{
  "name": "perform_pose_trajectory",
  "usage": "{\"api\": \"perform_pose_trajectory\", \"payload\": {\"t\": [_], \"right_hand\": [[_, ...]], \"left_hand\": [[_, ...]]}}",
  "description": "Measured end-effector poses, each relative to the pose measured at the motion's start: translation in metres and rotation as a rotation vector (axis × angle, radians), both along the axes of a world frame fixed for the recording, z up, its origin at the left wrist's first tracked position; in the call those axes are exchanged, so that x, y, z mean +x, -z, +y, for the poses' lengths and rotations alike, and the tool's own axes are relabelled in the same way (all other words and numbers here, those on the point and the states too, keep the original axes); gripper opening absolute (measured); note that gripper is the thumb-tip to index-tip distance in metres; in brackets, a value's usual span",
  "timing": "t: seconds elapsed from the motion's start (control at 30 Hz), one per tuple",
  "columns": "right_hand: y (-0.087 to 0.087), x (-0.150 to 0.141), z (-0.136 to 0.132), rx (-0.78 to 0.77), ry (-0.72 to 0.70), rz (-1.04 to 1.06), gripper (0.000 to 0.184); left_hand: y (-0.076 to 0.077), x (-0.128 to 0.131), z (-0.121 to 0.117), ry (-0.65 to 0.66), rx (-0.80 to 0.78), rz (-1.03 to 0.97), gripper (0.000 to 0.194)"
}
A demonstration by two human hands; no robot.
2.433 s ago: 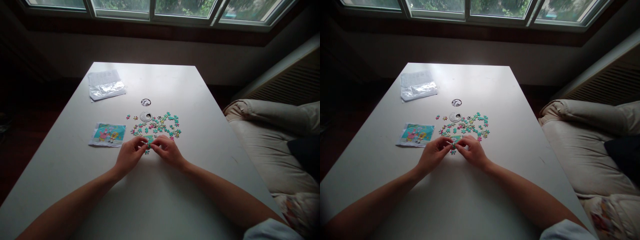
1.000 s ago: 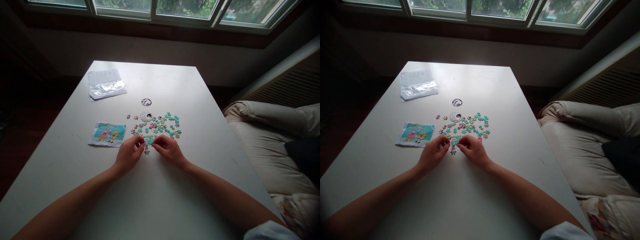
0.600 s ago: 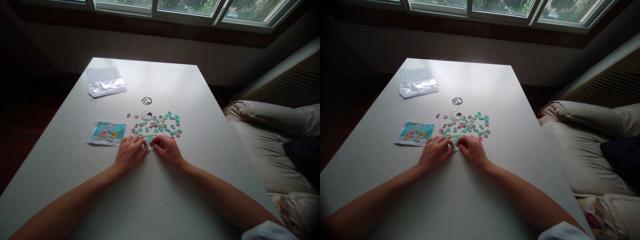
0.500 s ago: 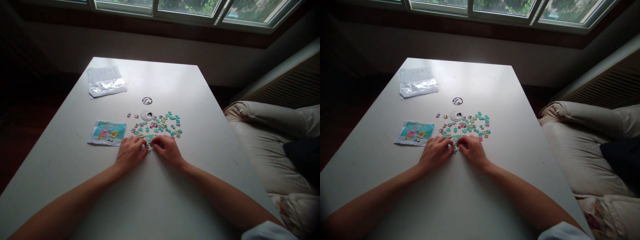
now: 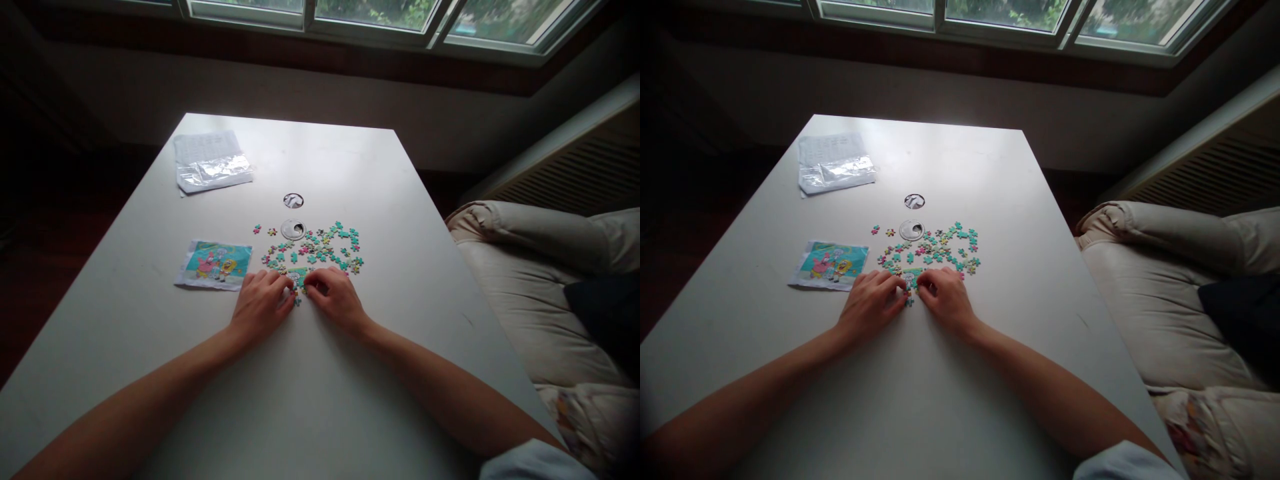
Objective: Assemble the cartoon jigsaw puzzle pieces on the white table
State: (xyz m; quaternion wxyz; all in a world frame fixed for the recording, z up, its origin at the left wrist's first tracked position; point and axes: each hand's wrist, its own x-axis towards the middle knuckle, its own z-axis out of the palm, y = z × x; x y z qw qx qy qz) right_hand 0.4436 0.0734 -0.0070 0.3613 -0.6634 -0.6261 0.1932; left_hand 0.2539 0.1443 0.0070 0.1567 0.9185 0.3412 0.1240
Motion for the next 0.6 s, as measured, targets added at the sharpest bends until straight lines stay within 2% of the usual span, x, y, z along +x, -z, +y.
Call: {"api": "perform_pose_trajectory", "payload": {"t": [0.6], "right_hand": [[0.0017, 0.002, -0.0029, 0.017, -0.035, -0.052, 0.01]], "left_hand": [[0.0005, -0.0003, 0.0, 0.0, 0.012, 0.013, 0.01]]}}
